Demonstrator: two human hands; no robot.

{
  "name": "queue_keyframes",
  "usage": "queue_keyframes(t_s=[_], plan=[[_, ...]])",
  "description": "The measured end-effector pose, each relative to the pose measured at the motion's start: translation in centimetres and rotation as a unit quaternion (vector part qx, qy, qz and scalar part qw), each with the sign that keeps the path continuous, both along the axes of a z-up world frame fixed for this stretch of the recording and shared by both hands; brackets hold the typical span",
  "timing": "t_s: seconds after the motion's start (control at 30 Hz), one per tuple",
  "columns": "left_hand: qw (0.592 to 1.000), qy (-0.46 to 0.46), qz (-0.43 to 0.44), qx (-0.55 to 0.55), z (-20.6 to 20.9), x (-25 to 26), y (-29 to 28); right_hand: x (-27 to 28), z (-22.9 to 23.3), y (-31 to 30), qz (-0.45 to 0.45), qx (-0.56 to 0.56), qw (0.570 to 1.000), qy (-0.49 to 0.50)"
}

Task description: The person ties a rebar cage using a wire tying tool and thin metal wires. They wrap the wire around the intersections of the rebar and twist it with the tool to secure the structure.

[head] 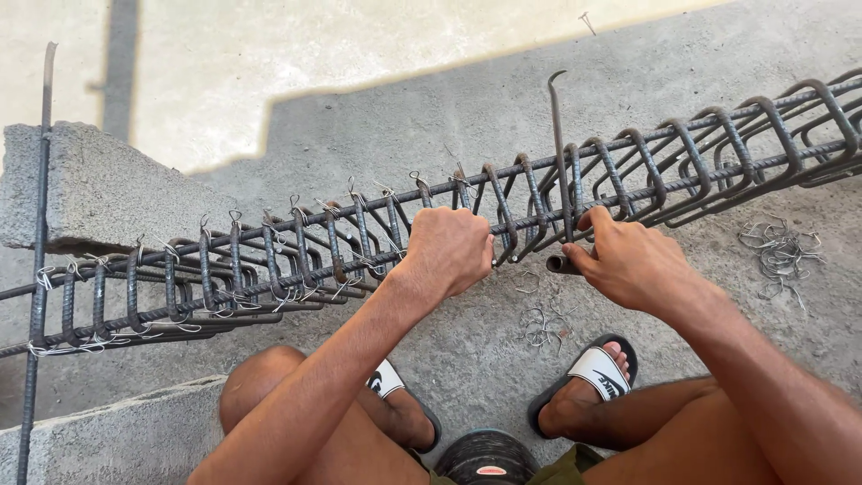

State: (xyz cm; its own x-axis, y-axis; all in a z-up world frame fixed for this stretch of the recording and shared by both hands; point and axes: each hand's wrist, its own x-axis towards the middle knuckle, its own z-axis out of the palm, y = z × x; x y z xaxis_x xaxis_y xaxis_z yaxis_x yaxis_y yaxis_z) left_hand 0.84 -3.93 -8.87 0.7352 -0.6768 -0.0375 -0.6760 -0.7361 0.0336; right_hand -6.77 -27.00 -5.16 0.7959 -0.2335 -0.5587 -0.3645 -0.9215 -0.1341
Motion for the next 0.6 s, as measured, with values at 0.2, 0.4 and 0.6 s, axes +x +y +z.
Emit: queue_keyframes(t_s=[0.2, 0.4, 0.6], plan=[[0.996, 0.078, -0.029, 0.039, 1.3, 1.6, -0.1, 0.4, -0.3, -0.4, -0.005, 0.013, 1.0, 0.017], [0.987, 0.14, -0.023, 0.077, -0.2, 3.5, -1.2, 0.3, -0.7, 0.5, 0.013, -0.012, 1.0, 0.023], [0.971, 0.23, 0.0, 0.066, -1.1, 4.9, -1.4, 1.1, -3.1, 0.6, -0.011, 0.045, 0.999, -0.01]])
